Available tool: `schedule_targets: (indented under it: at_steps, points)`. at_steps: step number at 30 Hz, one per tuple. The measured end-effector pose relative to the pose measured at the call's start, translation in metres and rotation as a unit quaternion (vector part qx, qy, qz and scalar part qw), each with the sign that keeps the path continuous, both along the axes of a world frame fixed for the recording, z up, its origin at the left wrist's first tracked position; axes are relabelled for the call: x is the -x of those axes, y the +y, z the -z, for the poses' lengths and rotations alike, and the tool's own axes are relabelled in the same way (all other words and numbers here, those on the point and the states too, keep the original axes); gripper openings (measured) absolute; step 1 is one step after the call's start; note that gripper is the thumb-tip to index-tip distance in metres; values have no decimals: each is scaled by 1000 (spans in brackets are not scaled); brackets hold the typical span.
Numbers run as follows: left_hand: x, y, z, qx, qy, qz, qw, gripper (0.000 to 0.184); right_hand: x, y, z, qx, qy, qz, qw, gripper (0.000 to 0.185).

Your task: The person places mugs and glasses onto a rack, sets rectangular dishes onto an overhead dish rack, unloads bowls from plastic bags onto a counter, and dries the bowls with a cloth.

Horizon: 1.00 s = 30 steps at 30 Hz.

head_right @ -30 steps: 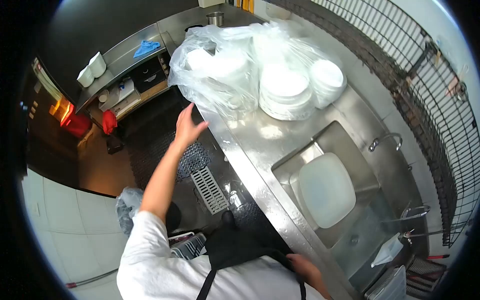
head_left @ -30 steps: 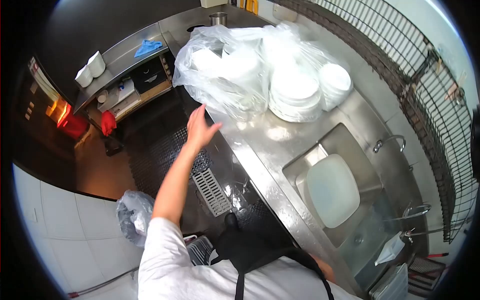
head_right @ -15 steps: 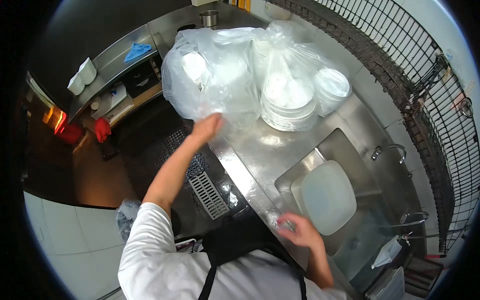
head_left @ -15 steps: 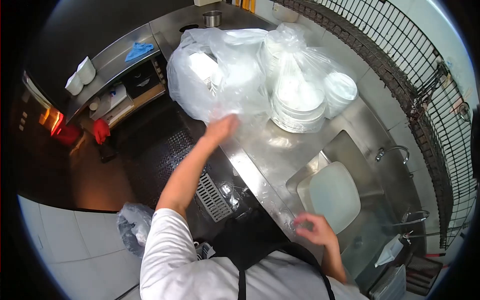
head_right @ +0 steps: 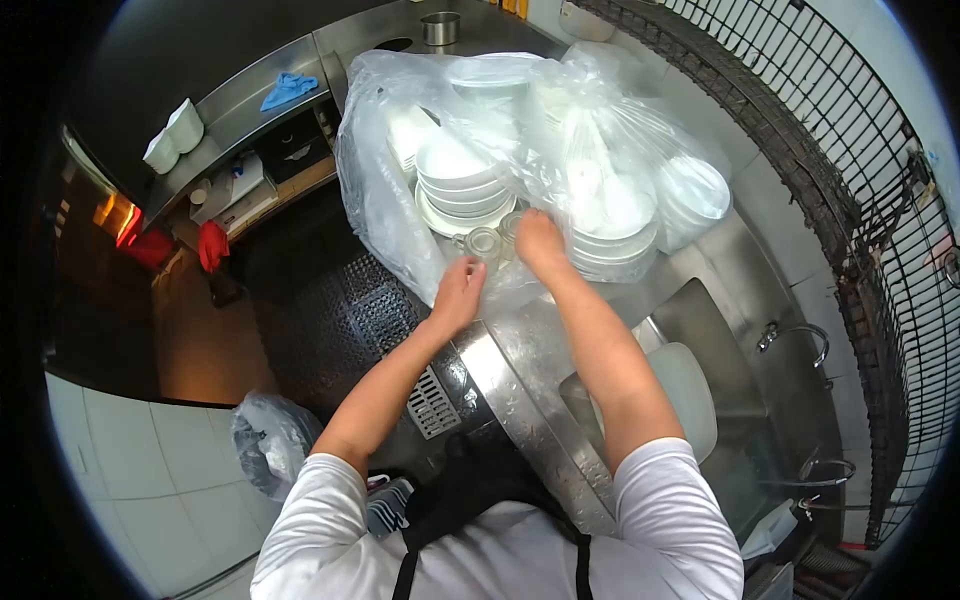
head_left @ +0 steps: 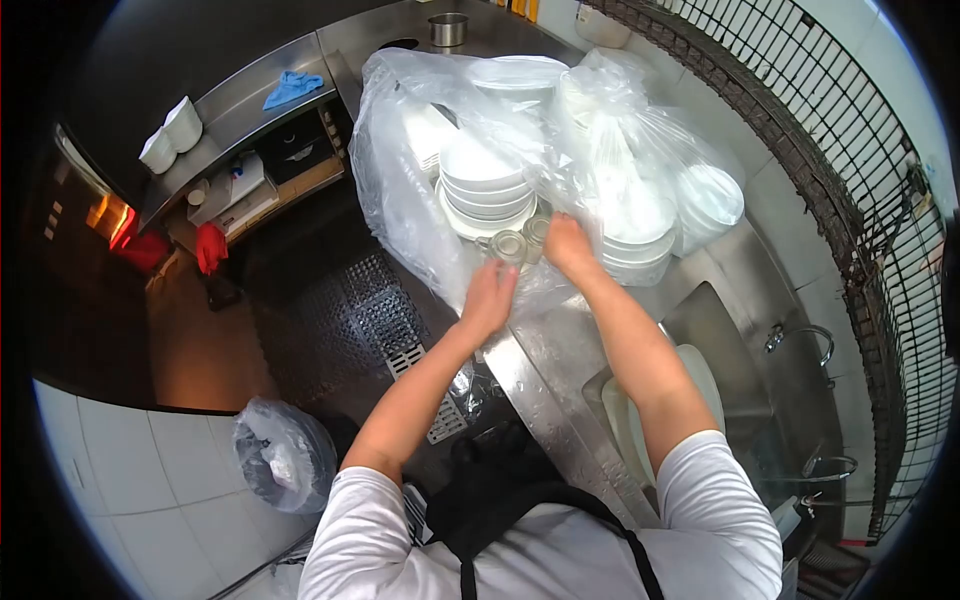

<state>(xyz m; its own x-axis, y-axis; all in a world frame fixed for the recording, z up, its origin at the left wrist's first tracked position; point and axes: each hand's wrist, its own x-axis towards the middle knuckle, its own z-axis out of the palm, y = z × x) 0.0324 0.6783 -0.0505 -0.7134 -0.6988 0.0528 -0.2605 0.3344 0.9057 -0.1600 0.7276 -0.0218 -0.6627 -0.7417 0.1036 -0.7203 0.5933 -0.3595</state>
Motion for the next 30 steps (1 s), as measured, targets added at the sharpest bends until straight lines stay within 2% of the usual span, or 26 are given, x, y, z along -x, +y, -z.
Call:
schedule_targets:
  at_steps: [3,4,6,7,9,13,16,18,21,23,25,27,29,30]
  points:
    - [9,-13,6,72,-77,-129,986,58,-5,-13,-1,9,121,-86,989,32]
    - [11,-18,5,133,-84,-123,980,71,-2,-15,2,-29,154,-133,979,36]
    - [21,-19,-1,260,-110,-74,956,77,3,-21,0,-101,216,-224,945,46]
    - [26,-18,-7,324,-123,-48,937,80,6,-22,-5,-155,162,-209,952,53]
    - [42,-15,-21,258,-205,-32,944,84,14,-26,-15,-258,54,-176,948,67]
    - [49,-18,-42,166,-310,-12,936,88,0,-25,-6,-211,51,-128,968,74]
    - [46,-19,-39,86,-275,-32,957,84,-4,-18,-4,-206,30,-143,968,71]
    - [44,-20,-27,94,-229,-34,968,84,-8,-11,-2,-177,47,-154,971,66]
    - [33,-17,-17,119,-98,-102,983,85,-20,9,-2,-5,127,-157,979,58]
    - [23,-5,-15,96,-7,-163,982,84,-23,19,-7,69,141,-154,976,62]
    - [12,13,-48,37,76,-216,973,81,-32,35,-27,154,145,-151,966,67]
    - [-2,15,-40,54,190,-243,950,75,-45,59,-55,248,147,-151,945,72]
    - [-20,38,-59,-106,350,-226,903,65,-63,91,-87,310,107,-112,938,73]
    - [-36,44,-64,-158,384,-185,891,64,-73,109,-95,338,88,-89,933,73]
